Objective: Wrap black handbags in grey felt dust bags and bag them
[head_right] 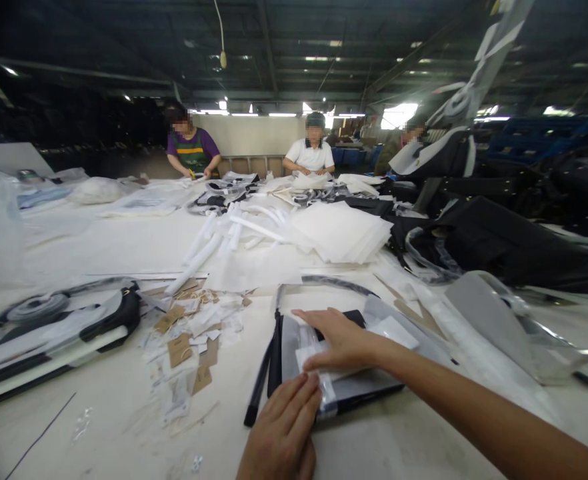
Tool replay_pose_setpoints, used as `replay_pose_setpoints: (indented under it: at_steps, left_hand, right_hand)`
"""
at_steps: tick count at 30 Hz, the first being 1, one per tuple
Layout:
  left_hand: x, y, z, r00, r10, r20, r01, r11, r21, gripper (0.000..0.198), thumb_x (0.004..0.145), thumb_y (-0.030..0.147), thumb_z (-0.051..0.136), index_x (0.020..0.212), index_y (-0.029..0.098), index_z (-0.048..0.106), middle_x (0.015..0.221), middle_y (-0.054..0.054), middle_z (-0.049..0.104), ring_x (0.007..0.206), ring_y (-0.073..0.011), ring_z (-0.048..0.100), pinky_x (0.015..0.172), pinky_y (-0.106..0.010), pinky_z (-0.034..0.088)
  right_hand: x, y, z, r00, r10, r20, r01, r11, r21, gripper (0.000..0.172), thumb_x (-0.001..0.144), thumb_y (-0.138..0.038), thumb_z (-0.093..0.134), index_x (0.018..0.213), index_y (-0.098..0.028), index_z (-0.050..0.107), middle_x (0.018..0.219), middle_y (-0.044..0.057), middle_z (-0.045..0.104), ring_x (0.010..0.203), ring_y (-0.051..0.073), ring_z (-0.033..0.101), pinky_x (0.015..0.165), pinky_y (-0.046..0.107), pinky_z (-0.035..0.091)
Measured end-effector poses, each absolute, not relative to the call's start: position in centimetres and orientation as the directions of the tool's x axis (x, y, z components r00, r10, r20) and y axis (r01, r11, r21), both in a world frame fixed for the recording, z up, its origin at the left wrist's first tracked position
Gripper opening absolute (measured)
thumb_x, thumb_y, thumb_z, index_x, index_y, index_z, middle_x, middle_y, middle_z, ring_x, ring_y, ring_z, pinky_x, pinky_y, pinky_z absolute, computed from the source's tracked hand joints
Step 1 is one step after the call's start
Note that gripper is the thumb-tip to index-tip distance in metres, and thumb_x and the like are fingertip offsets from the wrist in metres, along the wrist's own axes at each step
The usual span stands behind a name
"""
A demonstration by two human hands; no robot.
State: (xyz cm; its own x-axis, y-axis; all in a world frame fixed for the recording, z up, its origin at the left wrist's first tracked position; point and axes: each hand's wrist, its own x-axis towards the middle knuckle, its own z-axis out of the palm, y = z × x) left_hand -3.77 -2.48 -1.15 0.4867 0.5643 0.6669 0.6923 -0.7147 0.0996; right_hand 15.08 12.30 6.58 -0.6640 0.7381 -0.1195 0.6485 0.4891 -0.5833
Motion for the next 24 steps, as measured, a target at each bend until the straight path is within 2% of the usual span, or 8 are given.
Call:
replay_pose_setpoints:
  at_steps: [2, 4, 9, 11, 13, 17, 20, 24]
  left_hand:
    - [-3.8, -2.5, -1.0, 0.481, 0.571, 0.665, 0.691, -0.714, 0.113, 0.063, 0.068, 0.011, 0.047, 0.130, 0.009, 0.061, 0.144, -0.006, 0.056, 0.134, -0.0232, 0.050, 0.106, -0.037, 0.050]
    - [-4.0, -2.5, -1.1, 0.485, 0.557, 0.674, 0.690, -0.718, 0.096, 0.062, 0.071, 0.012, 0.047, 0.131, 0.009, 0.060, 0.144, -0.006, 0.056, 0.134, -0.0228, 0.049, 0.106, -0.037, 0.050]
    - [-4.4, -2.0, -2.2, 0.533, 0.447, 0.719, 0.687, -0.724, -0.059, 0.062, 0.074, 0.006, 0.045, 0.134, 0.009, 0.058, 0.140, -0.007, 0.059, 0.137, -0.0238, 0.047, 0.103, -0.036, 0.053]
    - [-4.4, -2.1, -2.3, 0.533, 0.432, 0.728, 0.683, -0.727, -0.069, 0.062, 0.071, 0.004, 0.044, 0.130, 0.007, 0.059, 0.135, -0.009, 0.063, 0.134, -0.0243, 0.050, 0.101, -0.037, 0.054]
    - [-4.4, -2.7, -1.9, 0.507, 0.458, 0.730, 0.672, -0.741, -0.002, 0.058, 0.070, 0.002, 0.042, 0.125, 0.007, 0.060, 0.129, -0.011, 0.066, 0.131, -0.0243, 0.054, 0.101, -0.039, 0.054]
    - [-4.5, -3.7, 0.6, 0.432, 0.594, 0.678, 0.628, -0.738, 0.247, 0.042, 0.079, 0.002, 0.041, 0.116, 0.013, 0.058, 0.123, -0.012, 0.068, 0.127, -0.0218, 0.058, 0.104, -0.040, 0.053]
    - [-4.3, -3.2, 2.6, 0.386, 0.698, 0.604, 0.644, -0.672, 0.365, 0.035, 0.088, 0.010, 0.046, 0.121, 0.017, 0.056, 0.122, -0.010, 0.069, 0.120, -0.0206, 0.062, 0.101, -0.037, 0.056]
    - [-3.2, -1.8, 3.2, 0.512, 0.671, 0.536, 0.714, -0.679, 0.168, 0.051, 0.094, 0.030, 0.055, 0.142, 0.015, 0.046, 0.141, -0.012, 0.057, 0.132, -0.0309, 0.054, 0.106, -0.053, 0.051]
  right_hand:
    - [15.0, 11.4, 6.3, -0.681, 0.722, -0.125, 0.672, 0.547, -0.499, 0.099, 0.068, -0.060, 0.080, 0.151, -0.021, 0.043, 0.148, 0.015, 0.051, 0.136, 0.037, 0.043, 0.117, 0.054, 0.023]
    - [14.8, 11.2, 5.8, -0.664, 0.738, -0.120, 0.698, 0.554, -0.453, 0.094, 0.069, -0.058, 0.080, 0.148, -0.019, 0.047, 0.139, 0.016, 0.059, 0.129, 0.036, 0.050, 0.113, 0.053, 0.030]
    - [14.0, 12.0, 4.6, -0.604, 0.796, 0.024, 0.708, 0.551, -0.441, 0.053, 0.083, -0.051, 0.071, 0.129, -0.023, 0.066, 0.119, 0.010, 0.072, 0.111, 0.031, 0.062, 0.099, 0.045, 0.043]
    - [14.0, 12.0, 4.4, -0.599, 0.798, 0.064, 0.699, 0.561, -0.443, 0.046, 0.087, -0.049, 0.069, 0.124, -0.023, 0.069, 0.117, 0.009, 0.073, 0.109, 0.030, 0.063, 0.098, 0.043, 0.043]
    - [14.1, 11.9, 4.4, -0.601, 0.795, 0.088, 0.687, 0.569, -0.453, 0.046, 0.086, -0.048, 0.070, 0.124, -0.022, 0.070, 0.117, 0.009, 0.073, 0.109, 0.029, 0.064, 0.098, 0.041, 0.044]
    - [14.5, 11.8, 4.2, -0.602, 0.791, 0.112, 0.659, 0.571, -0.489, 0.048, 0.086, -0.050, 0.069, 0.123, -0.020, 0.071, 0.118, 0.009, 0.073, 0.111, 0.029, 0.064, 0.100, 0.038, 0.044]
    - [14.7, 12.0, 4.0, -0.599, 0.790, 0.129, 0.642, 0.570, -0.513, 0.044, 0.088, -0.050, 0.066, 0.121, -0.023, 0.072, 0.117, 0.007, 0.074, 0.110, 0.028, 0.066, 0.099, 0.037, 0.045]
    - [14.8, 11.9, 3.5, -0.584, 0.797, 0.154, 0.636, 0.567, -0.524, 0.040, 0.089, -0.050, 0.063, 0.118, -0.026, 0.074, 0.114, 0.006, 0.075, 0.108, 0.028, 0.067, 0.098, 0.036, 0.046]
